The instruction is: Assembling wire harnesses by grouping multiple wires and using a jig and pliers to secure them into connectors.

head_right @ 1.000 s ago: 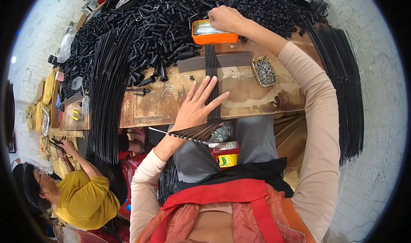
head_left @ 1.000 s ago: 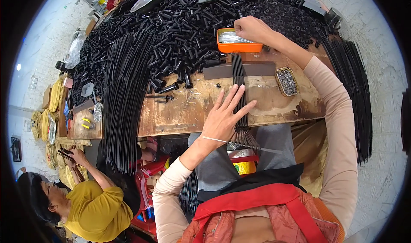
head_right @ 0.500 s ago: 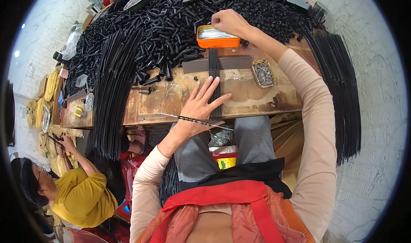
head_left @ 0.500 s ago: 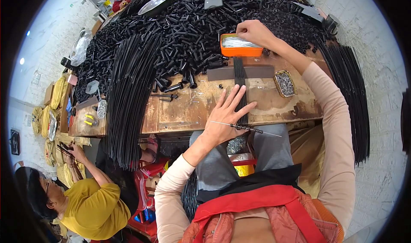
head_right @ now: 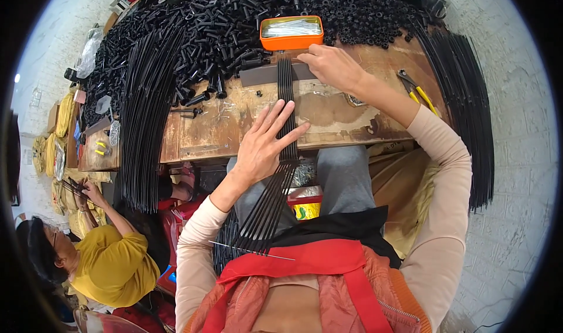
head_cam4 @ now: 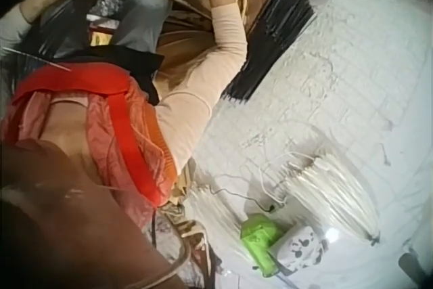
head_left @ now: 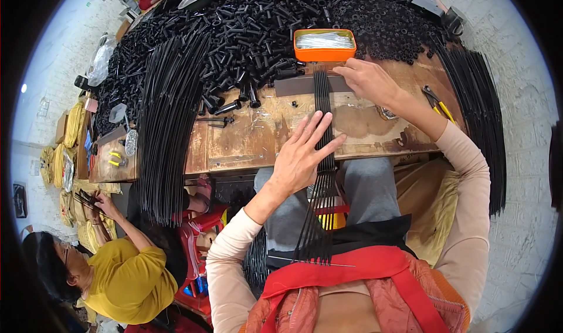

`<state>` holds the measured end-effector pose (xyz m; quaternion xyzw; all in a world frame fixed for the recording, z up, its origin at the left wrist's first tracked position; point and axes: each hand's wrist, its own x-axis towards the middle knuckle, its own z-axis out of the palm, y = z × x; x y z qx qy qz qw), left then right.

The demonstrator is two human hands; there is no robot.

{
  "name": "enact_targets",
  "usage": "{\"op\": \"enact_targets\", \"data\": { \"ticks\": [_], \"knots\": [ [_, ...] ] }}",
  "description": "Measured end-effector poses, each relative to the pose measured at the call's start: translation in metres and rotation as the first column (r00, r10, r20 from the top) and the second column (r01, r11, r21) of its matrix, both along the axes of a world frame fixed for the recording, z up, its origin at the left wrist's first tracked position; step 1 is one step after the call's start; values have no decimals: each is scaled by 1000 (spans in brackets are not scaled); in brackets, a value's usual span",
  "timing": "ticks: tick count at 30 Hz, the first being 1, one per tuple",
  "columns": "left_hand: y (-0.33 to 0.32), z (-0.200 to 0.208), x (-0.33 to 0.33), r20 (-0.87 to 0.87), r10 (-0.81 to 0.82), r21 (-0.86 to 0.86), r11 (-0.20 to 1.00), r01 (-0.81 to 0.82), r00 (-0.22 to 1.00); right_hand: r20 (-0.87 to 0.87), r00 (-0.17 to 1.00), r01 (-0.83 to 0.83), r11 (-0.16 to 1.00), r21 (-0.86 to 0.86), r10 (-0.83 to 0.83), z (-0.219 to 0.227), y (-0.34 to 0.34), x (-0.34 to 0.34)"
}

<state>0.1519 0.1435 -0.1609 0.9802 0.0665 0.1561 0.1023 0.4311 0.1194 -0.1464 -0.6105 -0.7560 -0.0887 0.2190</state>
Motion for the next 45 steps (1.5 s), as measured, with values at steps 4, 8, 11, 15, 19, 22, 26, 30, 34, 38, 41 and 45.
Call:
{"op": "enact_targets", "data": {
  "ticks": [4,8,11,15,19,22,26,30,34,38,41,45],
  "knots": [
    [1,-1,1,-4,-2,-4,1000,2,1000,5,1000,-12,1000,-16,12,-2,2,2],
    [0,0,1,-11,-1,11,1000,1,1000,9,1000,-27,1000,-15,28,-1,5,0],
    [1,2,1,-25,-3,-2,1000,3,1000,18,1000,-20,999,-29,20,0,7,-3],
    [1,2,0,-19,-5,-2,1000,5,1000,49,997,-51,999,-9,52,2,9,-6],
    [1,1,1,20,-9,-30,1000,10,1000,48,996,-81,995,64,78,1,11,-6],
    [2,1,1,10,-13,-38,999,14,1000,-22,994,-109,993,48,110,0,21,-2],
    [1,1,1,7,-13,-27,1000,13,1000,1,996,-92,994,51,92,1,27,-6],
    [2,0,0,5,-6,7,1000,6,1000,31,999,-31,999,44,30,6,14,-1],
    [1,1,-1,1,-13,40,999,13,1000,3,1000,11,999,-31,-10,12,7,5],
    [1,0,0,1,-9,70,997,8,1000,-50,999,5,1000,29,-3,12,11,2],
    [1,0,1,1,-21,50,999,21,1000,-66,998,-17,1000,-5,17,5,12,5],
    [2,0,0,-3,-16,51,999,16,1000,-44,996,-71,995,74,75,4,18,1]
  ]
}}
